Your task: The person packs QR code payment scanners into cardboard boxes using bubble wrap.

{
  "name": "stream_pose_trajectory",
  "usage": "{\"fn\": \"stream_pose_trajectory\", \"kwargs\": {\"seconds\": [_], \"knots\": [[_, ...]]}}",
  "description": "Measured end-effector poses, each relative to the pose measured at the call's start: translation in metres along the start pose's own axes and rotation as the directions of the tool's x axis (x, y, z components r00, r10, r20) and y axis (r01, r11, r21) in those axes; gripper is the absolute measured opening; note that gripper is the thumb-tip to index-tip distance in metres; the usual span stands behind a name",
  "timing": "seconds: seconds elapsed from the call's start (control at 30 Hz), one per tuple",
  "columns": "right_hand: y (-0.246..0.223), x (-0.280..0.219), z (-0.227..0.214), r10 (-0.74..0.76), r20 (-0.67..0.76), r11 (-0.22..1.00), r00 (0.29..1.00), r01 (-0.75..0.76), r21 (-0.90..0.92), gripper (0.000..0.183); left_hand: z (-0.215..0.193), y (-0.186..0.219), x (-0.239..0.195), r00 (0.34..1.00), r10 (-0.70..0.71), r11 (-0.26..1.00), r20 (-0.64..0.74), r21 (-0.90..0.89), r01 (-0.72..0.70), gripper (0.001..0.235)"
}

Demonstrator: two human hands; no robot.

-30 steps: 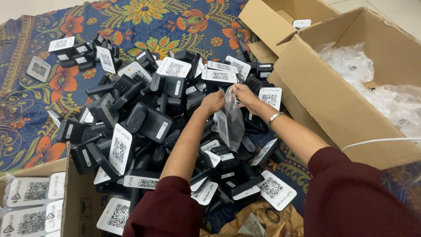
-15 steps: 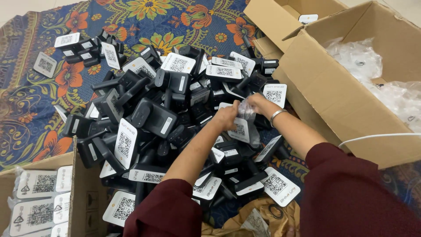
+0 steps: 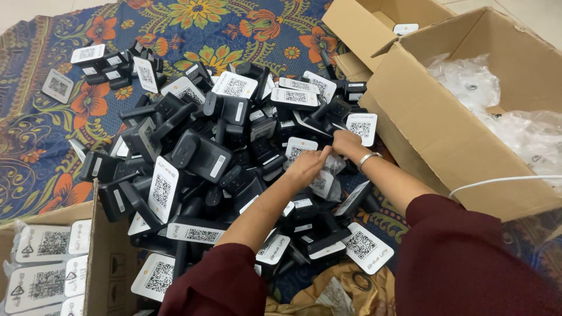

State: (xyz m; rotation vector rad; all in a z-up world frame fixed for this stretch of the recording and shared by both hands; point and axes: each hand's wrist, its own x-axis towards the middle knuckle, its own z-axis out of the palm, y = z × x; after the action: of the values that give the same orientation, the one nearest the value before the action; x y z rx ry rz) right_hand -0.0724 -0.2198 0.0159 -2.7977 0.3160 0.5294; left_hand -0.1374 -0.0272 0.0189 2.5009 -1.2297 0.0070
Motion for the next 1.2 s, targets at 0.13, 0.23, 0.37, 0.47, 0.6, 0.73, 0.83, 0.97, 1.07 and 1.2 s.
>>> {"fn": "stream_pose_trajectory", "kwargs": {"seconds": [0.13, 0.23, 0.37, 0.47, 0.6, 0.73, 0.83, 0.97, 1.07, 1.2], "knots": [[0.017, 0.045, 0.028, -0.016, 0.272, 0.995, 0.962, -0.013, 0.101, 0.021, 0.012, -0.007, 0.005, 0.995, 0.072, 0.991, 0.069, 0.103, -0.079, 0.071], [0.035, 0.100, 0.058, 0.017, 0.566, 0.854, 0.824, -0.307, 0.420, 0.036, 0.026, -0.014, 0.009, 0.988, 0.095, 0.970, 0.119, 0.212, -0.119, 0.064], [0.023, 0.076, 0.031, -0.039, 0.528, 0.868, 0.848, -0.233, 0.439, 0.039, 0.034, -0.022, 0.017, 0.975, -0.036, 0.950, 0.221, 0.310, -0.036, 0.042], [0.014, 0.059, 0.007, -0.106, 0.336, 0.861, 0.936, -0.083, 0.502, 0.043, 0.019, -0.037, 0.023, 0.944, -0.214, 0.953, 0.252, 0.264, 0.146, 0.043], [-0.002, 0.051, -0.012, -0.057, 0.071, 0.856, 0.996, 0.012, 0.517, 0.065, -0.008, -0.109, 0.025, 0.836, -0.522, 0.842, 0.166, -0.053, 0.537, 0.053], [-0.041, -0.005, -0.049, 0.018, 0.085, 0.745, 0.996, -0.070, 0.664, 0.086, -0.049, -0.182, 0.004, 0.757, -0.648, 0.729, -0.082, -0.354, 0.585, 0.057], [-0.078, -0.047, -0.065, 0.056, 0.322, 0.602, 0.945, -0.289, 0.744, 0.100, -0.118, -0.155, -0.022, 0.607, -0.769, 0.620, -0.200, -0.466, 0.632, 0.052], [-0.119, -0.063, -0.052, -0.243, 0.523, 0.402, 0.817, -0.405, 0.821, 0.105, -0.146, -0.136, -0.045, 0.465, -0.885, 0.261, -0.023, -0.851, 0.455, 0.041], [-0.135, -0.044, -0.026, -0.420, 0.333, 0.176, 0.844, -0.284, 0.943, 0.089, -0.151, -0.136, -0.057, 0.583, -0.807, 0.120, 0.092, -0.942, 0.315, 0.040], [-0.159, -0.069, -0.044, -0.377, 0.104, 0.120, 0.921, -0.063, 0.991, 0.065, -0.168, -0.125, -0.098, 0.745, -0.658, 0.259, 0.106, -0.898, 0.356, 0.045]]}}
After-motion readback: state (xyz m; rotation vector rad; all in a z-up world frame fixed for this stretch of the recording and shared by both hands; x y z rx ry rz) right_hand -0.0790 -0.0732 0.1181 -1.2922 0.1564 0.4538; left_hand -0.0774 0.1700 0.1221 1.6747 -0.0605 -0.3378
